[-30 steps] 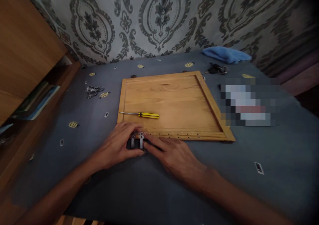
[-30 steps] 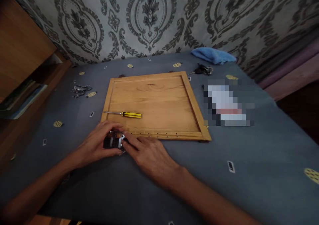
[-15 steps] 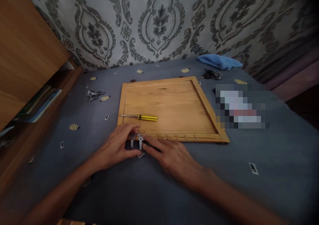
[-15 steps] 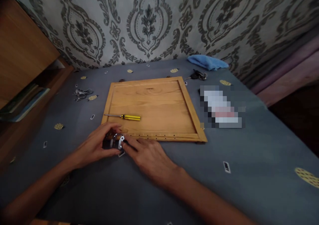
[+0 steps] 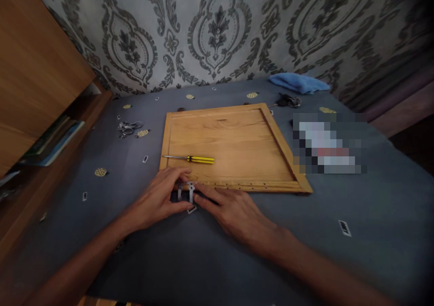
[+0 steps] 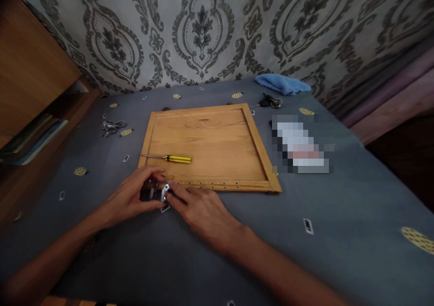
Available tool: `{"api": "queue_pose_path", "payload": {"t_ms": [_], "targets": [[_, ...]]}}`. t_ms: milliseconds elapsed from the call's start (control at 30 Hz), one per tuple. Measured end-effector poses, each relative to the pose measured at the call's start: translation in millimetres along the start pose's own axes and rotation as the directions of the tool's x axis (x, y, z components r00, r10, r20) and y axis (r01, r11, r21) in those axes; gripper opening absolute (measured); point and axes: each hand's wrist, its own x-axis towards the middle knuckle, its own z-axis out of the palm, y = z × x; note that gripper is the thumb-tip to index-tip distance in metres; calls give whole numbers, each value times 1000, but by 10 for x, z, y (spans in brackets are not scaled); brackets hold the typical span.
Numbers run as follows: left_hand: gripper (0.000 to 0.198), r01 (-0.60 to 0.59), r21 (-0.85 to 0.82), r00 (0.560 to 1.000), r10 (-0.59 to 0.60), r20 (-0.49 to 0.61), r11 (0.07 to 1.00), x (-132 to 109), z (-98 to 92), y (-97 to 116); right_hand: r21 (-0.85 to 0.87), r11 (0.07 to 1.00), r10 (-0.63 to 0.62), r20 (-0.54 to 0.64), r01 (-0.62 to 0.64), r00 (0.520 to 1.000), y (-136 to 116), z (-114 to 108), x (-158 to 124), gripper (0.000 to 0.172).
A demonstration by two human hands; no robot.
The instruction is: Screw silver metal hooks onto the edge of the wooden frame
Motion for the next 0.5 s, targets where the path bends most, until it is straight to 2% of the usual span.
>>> {"api": "queue_pose_path", "payload": {"t_ms": [200,500], "targets": [[56,16,18,1000,-16,-5,1000,-21,-11,42,8,1000,0,6,0,1000,4,4,-9,43],[69,-20,38,998,18,59,999,-61,-73,24,-22,1000,6,12,-6,1000,2,19,-14,43]]}}
